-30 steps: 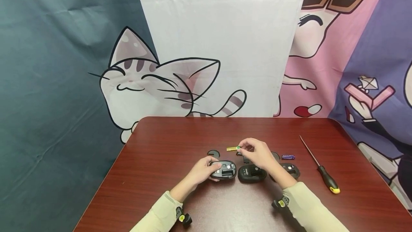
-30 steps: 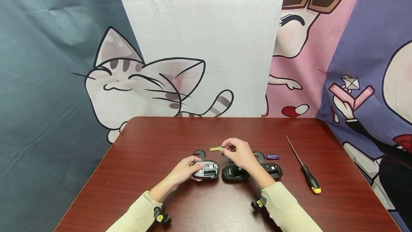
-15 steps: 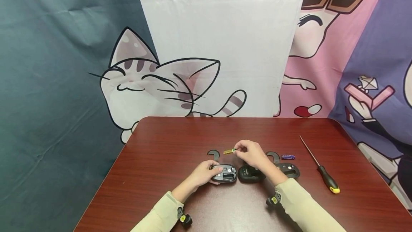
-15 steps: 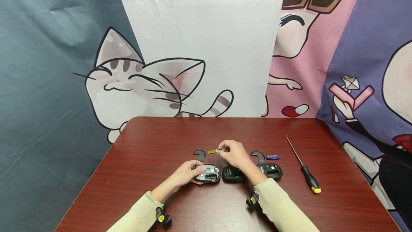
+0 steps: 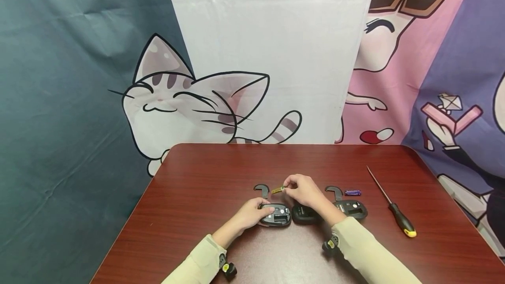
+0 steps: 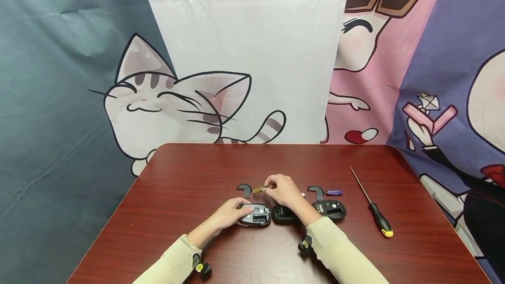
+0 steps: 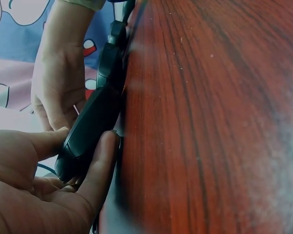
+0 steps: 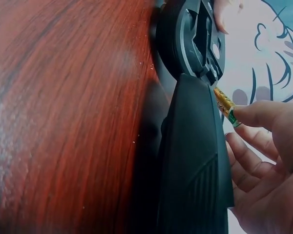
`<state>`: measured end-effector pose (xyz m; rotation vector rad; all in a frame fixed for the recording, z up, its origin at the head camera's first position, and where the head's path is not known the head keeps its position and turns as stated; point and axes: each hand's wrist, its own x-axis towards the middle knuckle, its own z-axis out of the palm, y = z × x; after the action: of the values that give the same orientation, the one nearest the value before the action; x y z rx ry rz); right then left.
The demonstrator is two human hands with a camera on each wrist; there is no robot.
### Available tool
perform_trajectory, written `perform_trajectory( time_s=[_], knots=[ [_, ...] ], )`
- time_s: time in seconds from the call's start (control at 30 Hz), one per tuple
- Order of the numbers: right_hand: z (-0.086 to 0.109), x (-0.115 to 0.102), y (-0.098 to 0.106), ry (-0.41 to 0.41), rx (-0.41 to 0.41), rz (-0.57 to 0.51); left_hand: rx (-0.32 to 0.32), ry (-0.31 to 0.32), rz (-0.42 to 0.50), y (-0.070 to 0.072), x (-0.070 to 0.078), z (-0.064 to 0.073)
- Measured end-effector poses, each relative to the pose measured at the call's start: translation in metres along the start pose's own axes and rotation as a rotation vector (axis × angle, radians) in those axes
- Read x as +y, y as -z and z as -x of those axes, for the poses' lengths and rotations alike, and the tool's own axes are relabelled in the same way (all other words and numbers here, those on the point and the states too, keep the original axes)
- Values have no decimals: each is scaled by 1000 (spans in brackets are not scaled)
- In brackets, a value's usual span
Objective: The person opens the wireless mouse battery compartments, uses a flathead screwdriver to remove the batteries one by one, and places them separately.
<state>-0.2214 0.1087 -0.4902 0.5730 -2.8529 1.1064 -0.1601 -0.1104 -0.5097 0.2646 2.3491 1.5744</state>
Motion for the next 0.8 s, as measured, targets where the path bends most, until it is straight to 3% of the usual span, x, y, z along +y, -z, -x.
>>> perform_trajectory(
  time_s=[0.23,0.47,0.7,0.8],
  knots=[
    [-2,-2,-4,-24,-5,57,26,-4,-64,-1,1,-1],
    [-4,-3,-8,-45,-30,169,-8,23,1,-3,1,-5],
    [-3,-4,-8,-64,-58,286,23,-12,-201,-1,3,-6],
    [-3,-3,-9,-75,-65,304,51,-45,-373,-1,7,-5]
  ],
)
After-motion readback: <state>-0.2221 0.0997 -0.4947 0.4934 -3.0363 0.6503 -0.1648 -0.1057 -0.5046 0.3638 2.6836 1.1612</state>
